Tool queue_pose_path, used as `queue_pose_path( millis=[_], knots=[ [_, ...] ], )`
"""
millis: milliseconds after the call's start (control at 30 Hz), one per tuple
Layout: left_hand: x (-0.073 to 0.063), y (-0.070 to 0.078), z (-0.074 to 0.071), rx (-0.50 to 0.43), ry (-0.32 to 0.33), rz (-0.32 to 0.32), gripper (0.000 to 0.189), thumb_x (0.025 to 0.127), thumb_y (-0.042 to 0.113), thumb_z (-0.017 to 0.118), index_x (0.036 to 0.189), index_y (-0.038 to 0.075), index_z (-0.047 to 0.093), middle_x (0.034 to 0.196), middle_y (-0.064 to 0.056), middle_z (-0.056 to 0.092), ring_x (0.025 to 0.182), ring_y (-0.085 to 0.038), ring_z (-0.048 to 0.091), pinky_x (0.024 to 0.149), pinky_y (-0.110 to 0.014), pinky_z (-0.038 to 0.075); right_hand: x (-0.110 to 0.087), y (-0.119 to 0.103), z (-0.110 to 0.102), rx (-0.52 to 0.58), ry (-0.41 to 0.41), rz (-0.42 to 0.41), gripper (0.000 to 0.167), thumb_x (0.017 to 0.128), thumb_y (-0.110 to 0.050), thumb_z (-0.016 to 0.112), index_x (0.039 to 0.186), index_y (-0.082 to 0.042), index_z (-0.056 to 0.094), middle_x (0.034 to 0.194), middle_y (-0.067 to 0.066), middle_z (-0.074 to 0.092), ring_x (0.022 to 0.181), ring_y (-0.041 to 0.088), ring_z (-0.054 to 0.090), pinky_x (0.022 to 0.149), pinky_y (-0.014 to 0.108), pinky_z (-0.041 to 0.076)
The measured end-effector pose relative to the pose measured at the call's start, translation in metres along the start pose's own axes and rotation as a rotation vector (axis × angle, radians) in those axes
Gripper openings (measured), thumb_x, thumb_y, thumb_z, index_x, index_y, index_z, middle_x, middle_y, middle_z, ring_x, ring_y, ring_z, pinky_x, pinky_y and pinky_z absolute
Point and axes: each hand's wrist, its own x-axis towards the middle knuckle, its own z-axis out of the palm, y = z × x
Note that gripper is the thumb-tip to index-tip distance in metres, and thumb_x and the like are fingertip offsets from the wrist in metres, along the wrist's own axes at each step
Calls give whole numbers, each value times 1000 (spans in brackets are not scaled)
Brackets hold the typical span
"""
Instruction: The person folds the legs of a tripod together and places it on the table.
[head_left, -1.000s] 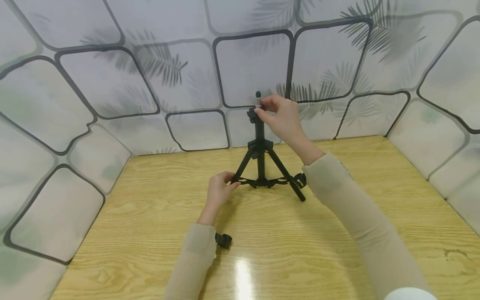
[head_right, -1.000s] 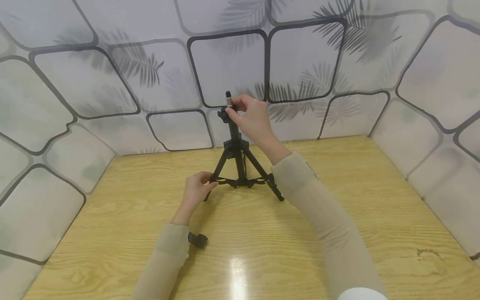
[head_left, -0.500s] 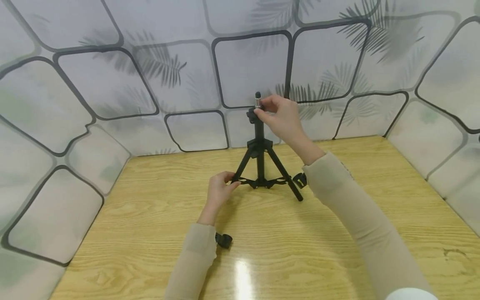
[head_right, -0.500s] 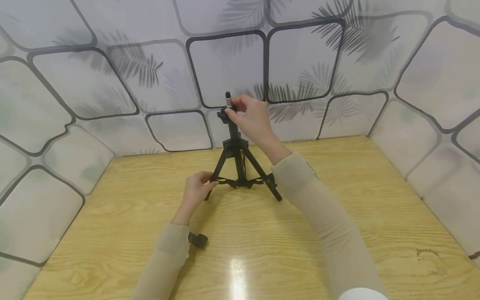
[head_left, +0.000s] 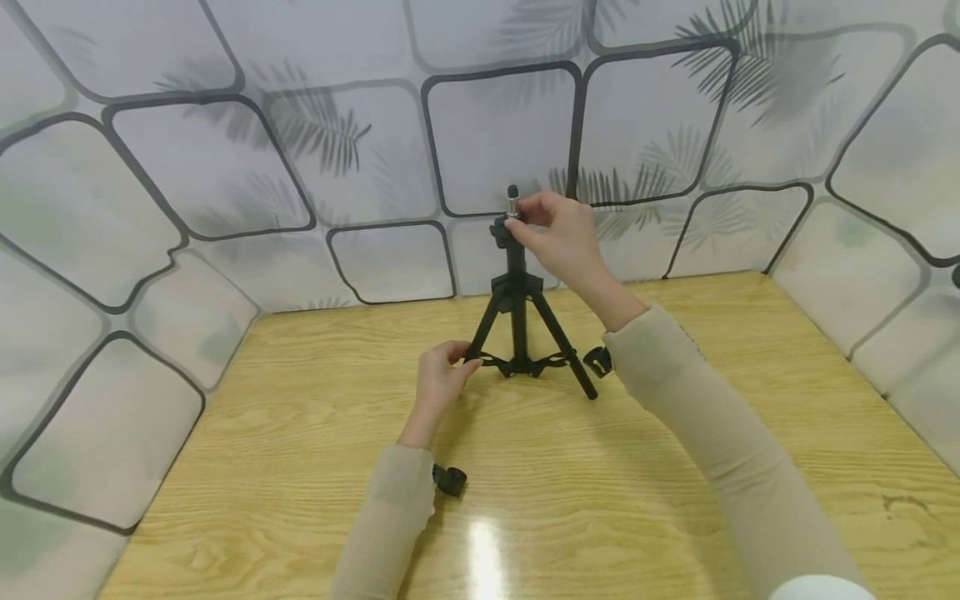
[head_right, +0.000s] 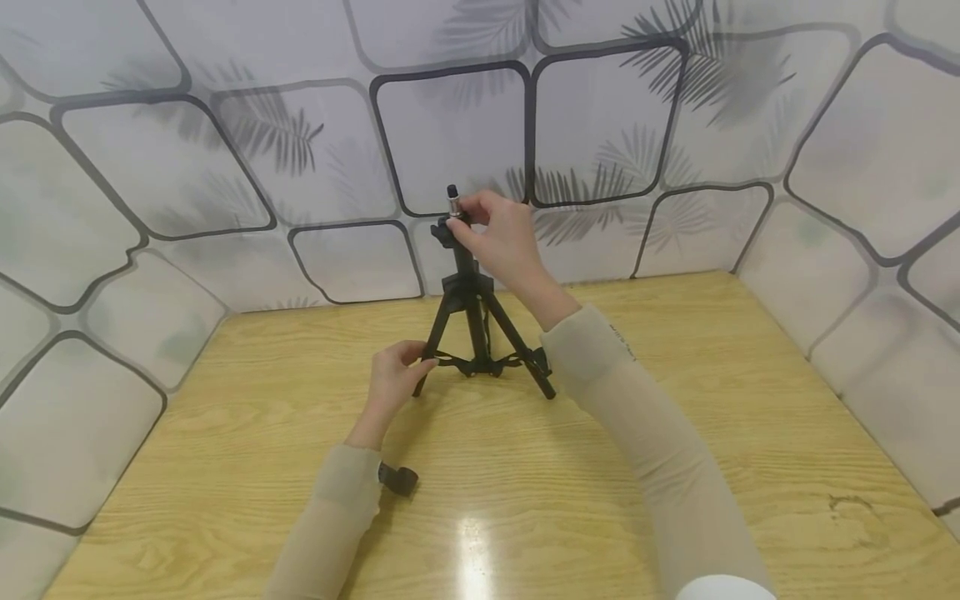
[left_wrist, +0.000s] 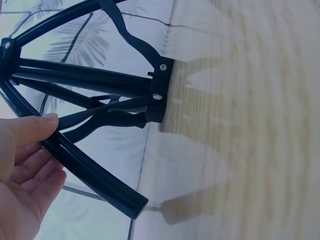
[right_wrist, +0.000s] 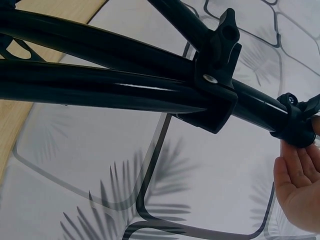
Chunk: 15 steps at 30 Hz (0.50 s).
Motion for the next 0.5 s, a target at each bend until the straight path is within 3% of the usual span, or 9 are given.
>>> queue_pose_path(
  millis=[233, 500],
  knots=[
    [1, -1, 3, -8, 24, 17, 20, 75, 9, 71, 91, 0, 67, 90, -11, 66, 86, -23, 61, 77, -34, 49, -1, 2, 0, 6, 1, -24, 28, 82, -23, 64, 102, -4, 61, 100, 7, 63, 89, 16, 60, 77, 29, 47],
    [3, -2, 7, -80, 45, 16, 20, 74, 8, 72, 91, -1, 66, 89, -11, 65, 84, -22, 61, 79, -32, 48, -1, 2, -1, -11, 7, -50, 28, 82, -23, 64, 102, -5, 62, 100, 7, 63, 89, 16, 60, 77, 29, 48]
  ],
)
